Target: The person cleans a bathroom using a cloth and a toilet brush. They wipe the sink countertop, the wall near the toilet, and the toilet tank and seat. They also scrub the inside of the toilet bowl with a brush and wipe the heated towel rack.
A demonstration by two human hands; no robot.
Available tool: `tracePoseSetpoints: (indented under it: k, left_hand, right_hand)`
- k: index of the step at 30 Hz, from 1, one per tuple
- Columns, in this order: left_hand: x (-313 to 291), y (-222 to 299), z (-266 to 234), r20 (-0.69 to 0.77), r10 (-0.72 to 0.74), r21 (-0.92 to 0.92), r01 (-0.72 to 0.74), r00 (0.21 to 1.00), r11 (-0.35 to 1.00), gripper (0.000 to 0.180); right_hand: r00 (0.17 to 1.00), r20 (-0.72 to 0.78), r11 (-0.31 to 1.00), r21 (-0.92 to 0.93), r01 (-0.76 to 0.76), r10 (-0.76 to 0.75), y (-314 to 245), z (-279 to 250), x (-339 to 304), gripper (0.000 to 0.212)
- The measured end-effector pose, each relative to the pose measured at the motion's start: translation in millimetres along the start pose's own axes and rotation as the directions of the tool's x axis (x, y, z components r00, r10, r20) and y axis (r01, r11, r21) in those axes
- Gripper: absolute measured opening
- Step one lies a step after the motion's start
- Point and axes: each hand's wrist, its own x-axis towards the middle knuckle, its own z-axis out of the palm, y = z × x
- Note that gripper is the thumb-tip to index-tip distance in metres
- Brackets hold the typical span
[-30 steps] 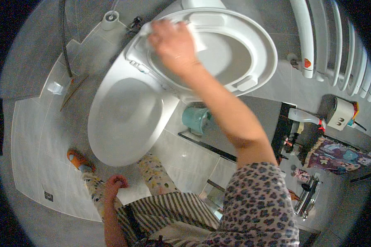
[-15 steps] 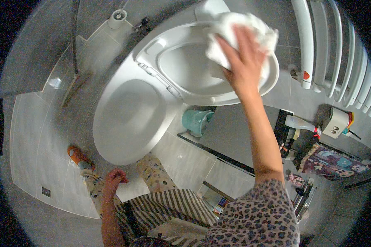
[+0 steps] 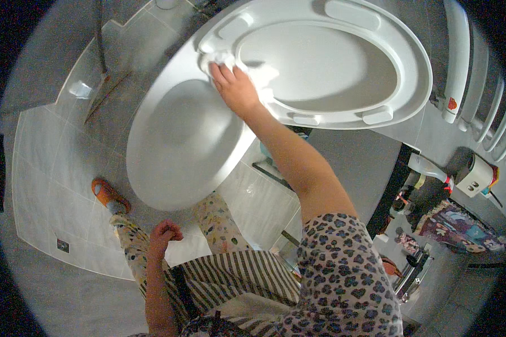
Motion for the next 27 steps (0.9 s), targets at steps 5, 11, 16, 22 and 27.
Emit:
tracePoseSetpoints:
  k: [5,11,16,22,27]
  left_hand:
    - [-1.2,-0.9,-8.5,0.014,0.002,0.037,-0.003,1.000,0.999,0.021]
    - [-5.1,9.1,0.0,0.034,0.009,0.065,-0.012,0.999,0.998,0.022]
    - [-6.5,17.8,0.2,0.053,0.026,0.158,-0.034,0.998,0.987,0.022]
    - [-0.5,20.3,2.1,0.042,0.021,0.190,-0.029,0.999,0.981,0.022]
    - [-1.3,36.5,10.8,0.048,-0.002,0.283,-0.012,0.999,0.959,0.020]
  right_hand:
    - [0.886,0.462,0.968,-0.232,0.094,0.025,2.6,15.2,-108.6,0.044]
    - [0.837,0.546,0.988,-0.150,0.043,0.046,38.8,-34.7,-163.4,0.042]
    - [0.882,0.471,0.993,-0.103,0.050,0.004,68.8,-74.2,-185.2,0.035]
    - [0.969,0.221,0.951,-0.305,-0.041,0.113,160.2,-175.3,-215.7,0.050]
    - [0.927,-0.191,0.767,-0.521,-0.374,0.322,193.1,-288.7,-146.7,0.063]
